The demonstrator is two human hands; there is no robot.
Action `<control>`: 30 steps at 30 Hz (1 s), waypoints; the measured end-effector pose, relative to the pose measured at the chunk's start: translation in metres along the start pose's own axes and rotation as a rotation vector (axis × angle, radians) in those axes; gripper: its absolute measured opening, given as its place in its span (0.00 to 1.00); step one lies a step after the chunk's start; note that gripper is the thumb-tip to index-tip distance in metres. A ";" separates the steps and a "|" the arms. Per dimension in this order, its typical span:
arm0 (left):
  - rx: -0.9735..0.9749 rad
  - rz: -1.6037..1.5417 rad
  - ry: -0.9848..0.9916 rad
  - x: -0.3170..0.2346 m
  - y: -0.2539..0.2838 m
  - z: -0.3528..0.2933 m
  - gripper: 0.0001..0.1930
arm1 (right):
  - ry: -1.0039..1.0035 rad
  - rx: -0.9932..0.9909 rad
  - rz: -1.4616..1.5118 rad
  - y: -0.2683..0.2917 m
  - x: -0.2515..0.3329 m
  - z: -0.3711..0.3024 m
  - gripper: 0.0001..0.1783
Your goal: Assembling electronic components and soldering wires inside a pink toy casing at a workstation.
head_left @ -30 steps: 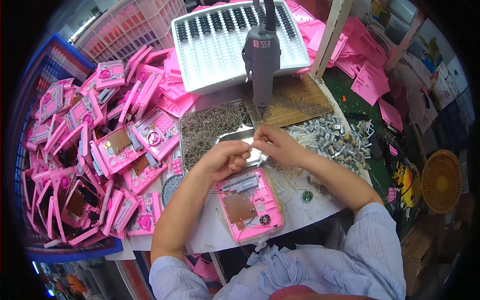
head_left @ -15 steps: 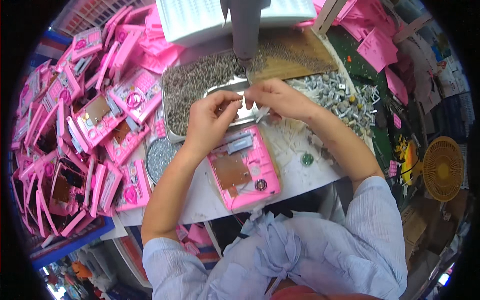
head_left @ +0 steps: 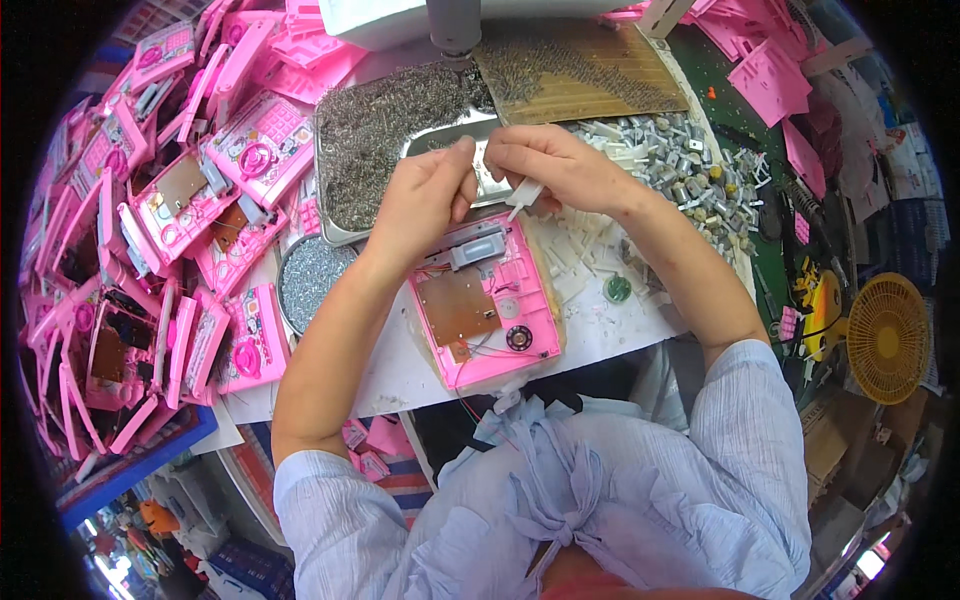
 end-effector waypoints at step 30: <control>0.193 -0.385 0.143 0.023 -0.091 -0.130 0.12 | 0.557 -0.334 -0.471 -0.084 0.043 -0.102 0.08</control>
Point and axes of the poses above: each hand's wrist, its own z-axis towards the middle knuckle, its own y-axis out of the back of the hand, x = y × z, the point moved 8 cm from there along z, towards the middle knuckle, and after that the axes turned 7 degrees about x, right-handed, at the moved point
